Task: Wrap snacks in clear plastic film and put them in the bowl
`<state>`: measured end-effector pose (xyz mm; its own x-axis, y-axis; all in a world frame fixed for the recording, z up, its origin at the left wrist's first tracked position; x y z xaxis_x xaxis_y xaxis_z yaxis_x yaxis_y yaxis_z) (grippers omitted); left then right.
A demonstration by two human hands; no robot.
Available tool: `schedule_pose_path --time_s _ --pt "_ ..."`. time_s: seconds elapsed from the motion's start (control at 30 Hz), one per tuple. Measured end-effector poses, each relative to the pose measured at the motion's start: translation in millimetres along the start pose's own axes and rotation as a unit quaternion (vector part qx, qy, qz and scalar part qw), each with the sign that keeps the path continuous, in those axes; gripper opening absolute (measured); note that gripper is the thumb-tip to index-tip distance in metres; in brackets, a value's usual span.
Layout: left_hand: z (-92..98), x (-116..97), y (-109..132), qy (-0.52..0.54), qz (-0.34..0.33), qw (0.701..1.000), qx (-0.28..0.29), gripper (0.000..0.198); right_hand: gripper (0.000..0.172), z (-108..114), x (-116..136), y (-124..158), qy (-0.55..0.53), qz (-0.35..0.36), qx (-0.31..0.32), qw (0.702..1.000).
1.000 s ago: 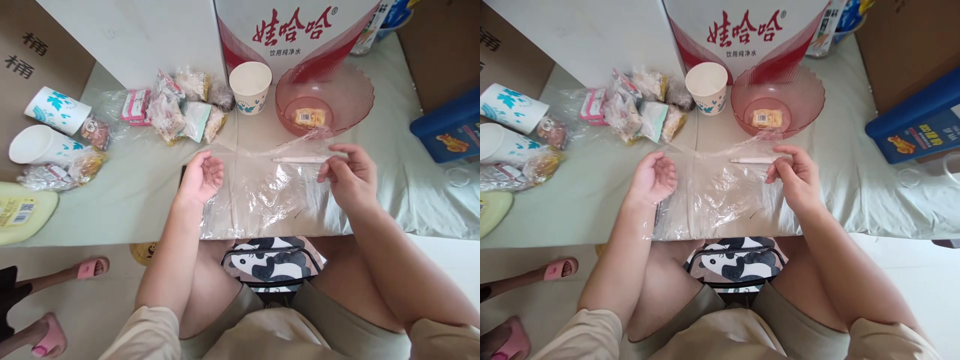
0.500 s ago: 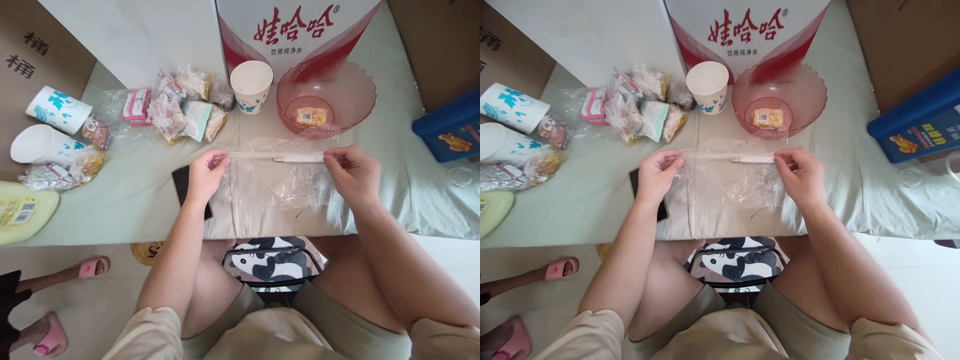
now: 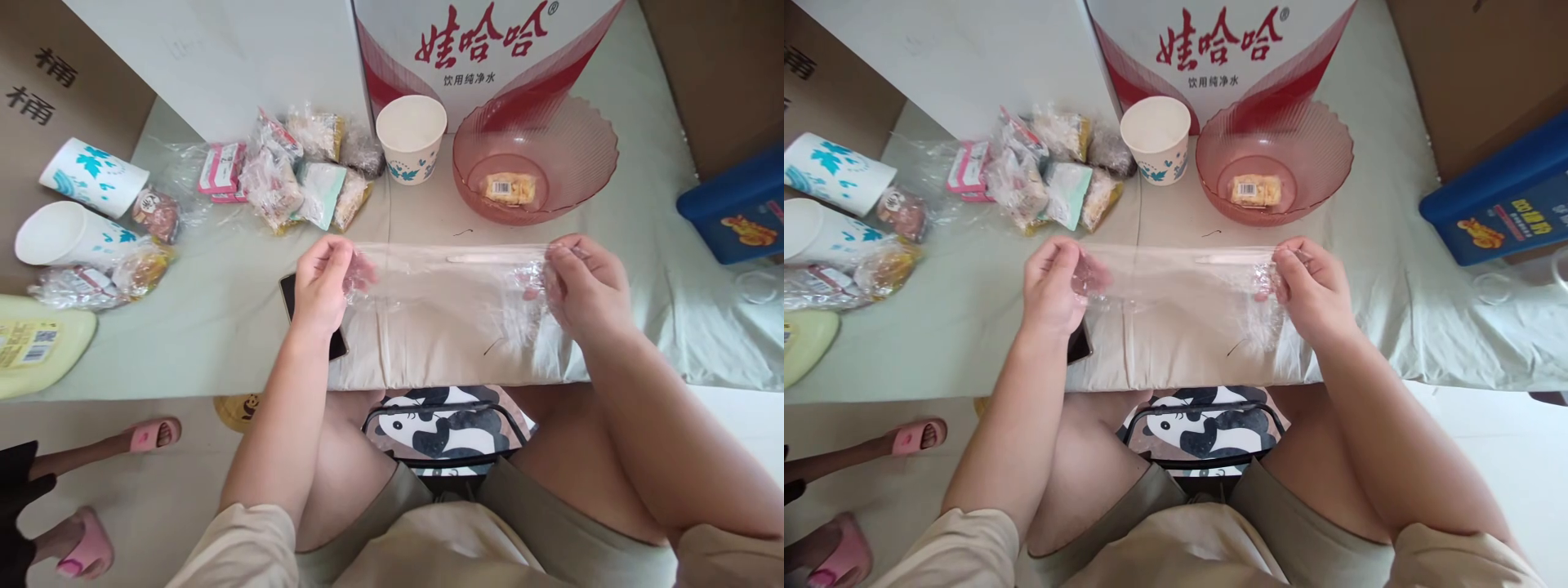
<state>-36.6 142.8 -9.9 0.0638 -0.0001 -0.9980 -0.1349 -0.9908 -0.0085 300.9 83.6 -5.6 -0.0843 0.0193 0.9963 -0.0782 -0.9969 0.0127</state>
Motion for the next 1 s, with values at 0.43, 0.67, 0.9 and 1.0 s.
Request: schedule_pose_path --time_s 0.43,0.67,0.9,1.0 --pt "-15.9 32.8 9.3 0.035 0.226 0.971 0.069 0.068 0.046 -5.0 -21.9 -0.6 -0.125 -0.134 -0.016 0.983" --pt "-6.4 24.2 6.9 0.158 0.229 0.960 0.040 0.052 0.069 -42.8 -26.2 13.2 -0.211 -0.175 0.262 0.925" --pt "-35.3 30.1 15.6 0.117 0.258 0.947 0.150 0.052 0.062 -80.1 -33.5 7.2 -0.234 -0.185 0.282 0.912" --pt "-55.2 33.7 23.3 0.083 0.265 0.935 0.219 0.061 0.068 -109.0 -38.7 27.1 -0.241 -0.225 0.351 0.876"
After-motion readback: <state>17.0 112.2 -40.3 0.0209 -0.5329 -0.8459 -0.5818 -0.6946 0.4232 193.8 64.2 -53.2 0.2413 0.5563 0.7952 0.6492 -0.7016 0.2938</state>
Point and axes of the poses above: each hand's wrist, its own y-axis away from the middle knuckle, its own z-axis out of the back of the hand, x = y × z, the point moved 10 cm from there along -y, towards the middle knuckle, and after that the axes turned 9 degrees about x, right-handed, at the moved point
